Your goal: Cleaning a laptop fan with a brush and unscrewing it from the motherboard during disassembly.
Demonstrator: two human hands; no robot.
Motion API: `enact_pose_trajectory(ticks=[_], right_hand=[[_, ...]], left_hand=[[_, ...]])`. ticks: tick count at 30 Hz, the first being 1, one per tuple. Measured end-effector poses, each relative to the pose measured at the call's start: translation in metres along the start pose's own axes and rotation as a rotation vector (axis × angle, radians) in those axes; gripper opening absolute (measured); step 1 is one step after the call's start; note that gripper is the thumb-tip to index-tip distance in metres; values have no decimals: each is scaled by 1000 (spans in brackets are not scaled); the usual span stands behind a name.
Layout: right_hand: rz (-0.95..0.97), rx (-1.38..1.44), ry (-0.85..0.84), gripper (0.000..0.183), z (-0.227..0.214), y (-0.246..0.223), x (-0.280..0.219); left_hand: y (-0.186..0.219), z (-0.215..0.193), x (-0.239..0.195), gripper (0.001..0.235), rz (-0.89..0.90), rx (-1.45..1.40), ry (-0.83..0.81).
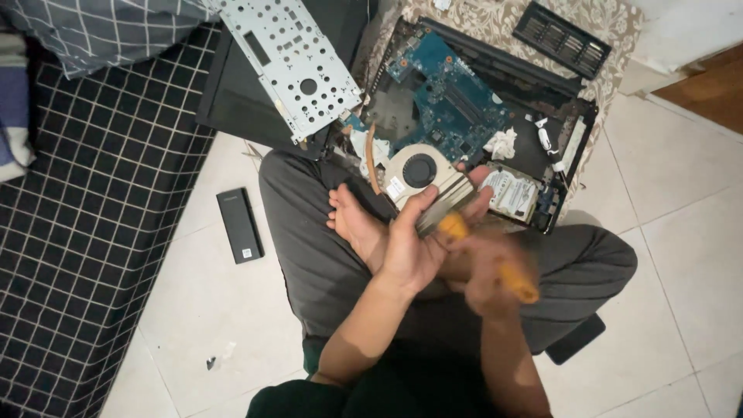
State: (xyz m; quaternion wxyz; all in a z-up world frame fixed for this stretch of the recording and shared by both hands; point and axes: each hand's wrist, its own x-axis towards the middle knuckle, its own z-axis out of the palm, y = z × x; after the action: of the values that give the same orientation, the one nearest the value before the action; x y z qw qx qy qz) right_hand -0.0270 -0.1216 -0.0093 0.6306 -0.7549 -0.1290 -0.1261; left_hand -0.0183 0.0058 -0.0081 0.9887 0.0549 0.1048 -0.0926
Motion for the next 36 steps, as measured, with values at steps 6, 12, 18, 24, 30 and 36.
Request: enact_pose_trajectory(ticks=[6,12,18,24,30,36], right_hand=[[12,-63,28,23,-10,13,5],[-9,-104,70,23,-6,13,-10],[-24,-150,154,23,-2,15,-18],[-14,-213,242,23,-9,12,-5],[-27,-242,56,28,-11,5,0],[-220,-387,139,19,25,-45,16]], left_hand=[[-1,1,2,48,9,-34,131],[5,6,3,60,-8,14,133],[15,40,3,47,-127,39,455],[9,23,12,44,-55,19,331],[12,27,9,51,-63,67,264],[13,28,11,55,-37,49,230]])
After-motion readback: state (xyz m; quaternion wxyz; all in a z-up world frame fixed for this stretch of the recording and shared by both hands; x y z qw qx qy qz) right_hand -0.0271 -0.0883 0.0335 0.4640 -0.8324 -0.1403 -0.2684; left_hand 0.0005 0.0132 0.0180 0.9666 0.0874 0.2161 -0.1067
